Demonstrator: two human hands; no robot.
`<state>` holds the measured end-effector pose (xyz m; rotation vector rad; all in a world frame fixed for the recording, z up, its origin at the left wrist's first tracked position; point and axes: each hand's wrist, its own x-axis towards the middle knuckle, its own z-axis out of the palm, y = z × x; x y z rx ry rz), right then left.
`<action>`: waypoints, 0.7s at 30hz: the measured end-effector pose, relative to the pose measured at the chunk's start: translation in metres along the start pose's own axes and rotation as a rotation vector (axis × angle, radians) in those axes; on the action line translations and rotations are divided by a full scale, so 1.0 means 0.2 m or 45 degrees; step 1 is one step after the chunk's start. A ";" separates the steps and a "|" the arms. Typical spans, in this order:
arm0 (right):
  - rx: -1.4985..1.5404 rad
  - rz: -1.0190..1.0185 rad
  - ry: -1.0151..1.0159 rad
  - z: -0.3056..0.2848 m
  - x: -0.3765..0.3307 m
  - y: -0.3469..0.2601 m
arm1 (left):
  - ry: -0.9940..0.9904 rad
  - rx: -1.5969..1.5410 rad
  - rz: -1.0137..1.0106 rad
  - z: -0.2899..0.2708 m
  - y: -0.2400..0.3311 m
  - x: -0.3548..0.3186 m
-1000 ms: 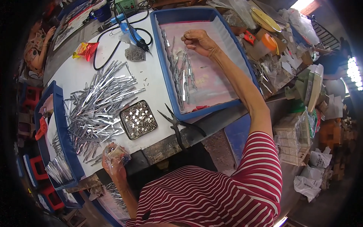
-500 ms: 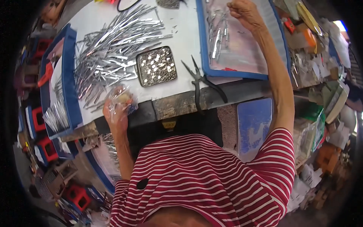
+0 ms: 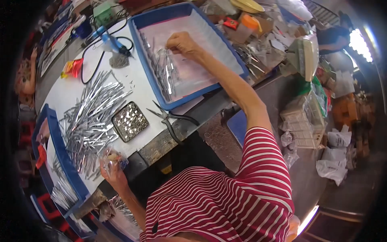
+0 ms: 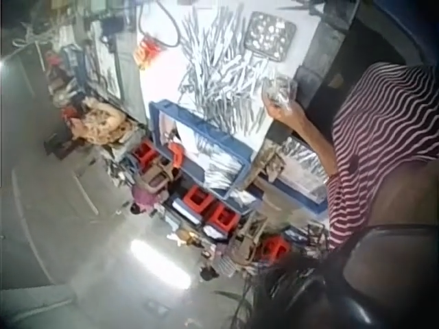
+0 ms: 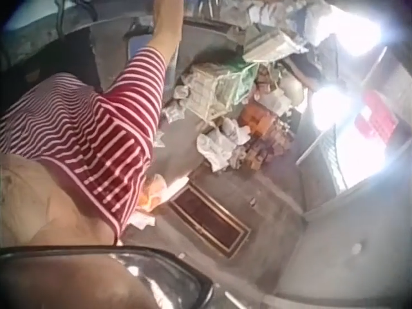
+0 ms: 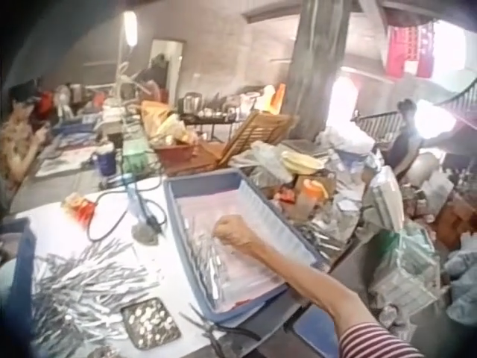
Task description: Sorting and arranging metal strips into trays and bags.
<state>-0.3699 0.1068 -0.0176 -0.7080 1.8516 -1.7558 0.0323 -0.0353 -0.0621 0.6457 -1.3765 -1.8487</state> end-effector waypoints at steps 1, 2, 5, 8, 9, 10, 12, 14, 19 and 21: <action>0.115 0.028 0.039 0.00 -0.01 0.00 | -0.010 0.021 0.025 -0.01 -0.02 0.01; 0.113 0.014 0.059 -0.01 -0.02 0.00 | -0.033 0.015 0.031 -0.02 -0.02 0.01; 0.294 0.052 -0.006 -0.03 -0.05 -0.01 | -0.067 0.002 0.028 -0.02 -0.02 0.01; 0.267 0.038 0.072 -0.04 -0.08 -0.03 | -0.100 -0.022 0.009 -0.04 -0.03 0.01; 0.272 0.035 0.082 -0.07 -0.08 -0.06 | -0.125 -0.033 0.002 -0.04 -0.02 0.01; -0.042 -0.073 0.215 -0.09 -0.10 -0.11 | -0.122 -0.027 0.003 -0.05 -0.01 0.01; -0.405 -0.240 0.430 -0.21 -0.15 -0.17 | -0.148 -0.091 -0.052 -0.05 -0.01 0.02; -0.589 -0.467 0.625 -0.49 -0.12 -0.14 | -0.119 -0.050 -0.057 -0.04 -0.01 0.02; -1.112 -0.377 0.963 -0.99 -0.05 0.05 | -0.082 -0.028 -0.071 -0.01 0.00 0.02; -1.228 -0.269 0.991 -1.02 -0.02 0.09 | -0.037 -0.033 -0.054 -0.01 0.00 0.02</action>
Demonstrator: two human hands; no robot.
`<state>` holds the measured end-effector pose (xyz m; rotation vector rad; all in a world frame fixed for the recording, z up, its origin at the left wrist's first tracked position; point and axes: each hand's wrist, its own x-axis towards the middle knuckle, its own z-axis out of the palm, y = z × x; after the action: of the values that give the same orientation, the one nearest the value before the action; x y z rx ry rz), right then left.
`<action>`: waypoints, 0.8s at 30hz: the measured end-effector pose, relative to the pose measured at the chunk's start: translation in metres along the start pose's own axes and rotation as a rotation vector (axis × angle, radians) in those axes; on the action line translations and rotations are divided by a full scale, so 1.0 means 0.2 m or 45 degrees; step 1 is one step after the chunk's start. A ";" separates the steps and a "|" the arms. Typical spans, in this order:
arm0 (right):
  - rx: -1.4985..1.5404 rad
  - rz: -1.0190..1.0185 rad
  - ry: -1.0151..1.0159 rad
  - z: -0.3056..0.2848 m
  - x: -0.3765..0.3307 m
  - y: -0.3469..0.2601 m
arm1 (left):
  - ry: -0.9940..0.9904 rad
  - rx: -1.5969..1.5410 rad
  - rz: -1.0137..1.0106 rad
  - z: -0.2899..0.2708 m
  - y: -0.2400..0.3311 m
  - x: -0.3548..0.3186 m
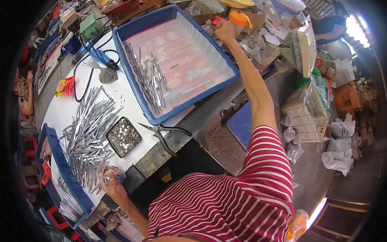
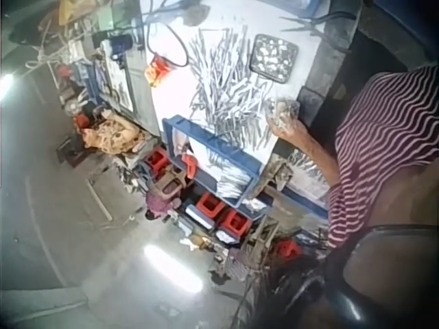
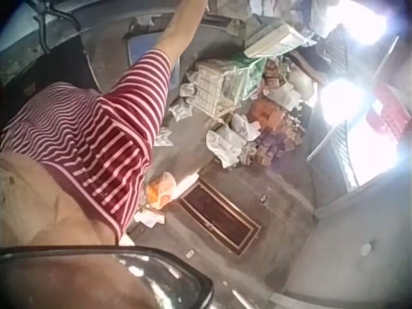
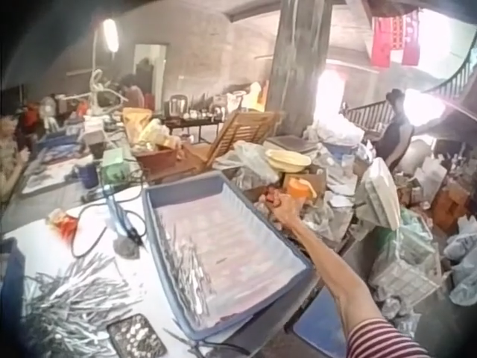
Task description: Sorting and arranging metal strips into trays and bags.
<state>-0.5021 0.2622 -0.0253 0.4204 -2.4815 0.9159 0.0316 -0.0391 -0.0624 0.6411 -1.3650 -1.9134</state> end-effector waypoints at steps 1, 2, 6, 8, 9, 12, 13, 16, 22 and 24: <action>-0.098 0.005 -0.073 0.02 0.01 0.01 | 0.017 0.006 0.001 -0.01 -0.01 0.00; -0.194 0.008 -0.145 0.04 0.02 0.02 | 0.007 0.017 0.000 -0.03 -0.02 0.00; -0.348 -0.064 -0.275 0.10 0.07 0.11 | 0.032 -0.006 0.000 -0.03 -0.02 0.00; -0.387 -0.094 -0.272 0.14 0.10 0.21 | 0.019 0.001 -0.010 -0.05 -0.03 0.01; -0.409 -0.109 -0.331 0.15 0.12 0.26 | -0.012 0.014 -0.028 -0.06 -0.03 0.01; -0.326 -0.008 -0.347 0.20 0.10 0.30 | 0.024 0.022 -0.020 -0.05 -0.02 0.01; -0.350 -0.178 -0.130 0.22 0.08 0.28 | 0.038 0.019 -0.016 -0.05 -0.02 0.00; -0.199 -0.059 -0.221 0.17 0.08 0.16 | 0.026 0.034 -0.050 -0.05 -0.01 0.00; -0.197 0.014 0.176 0.15 0.17 -0.28 | 0.100 0.034 -0.062 -0.03 -0.02 0.00; -0.132 -0.226 0.136 0.23 0.21 -0.37 | 0.110 0.099 -0.064 -0.02 -0.01 0.00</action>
<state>-0.5209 0.1718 0.0041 0.5329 -2.3389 0.7165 0.0345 -0.0416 -0.0648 0.7935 -1.3858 -1.8566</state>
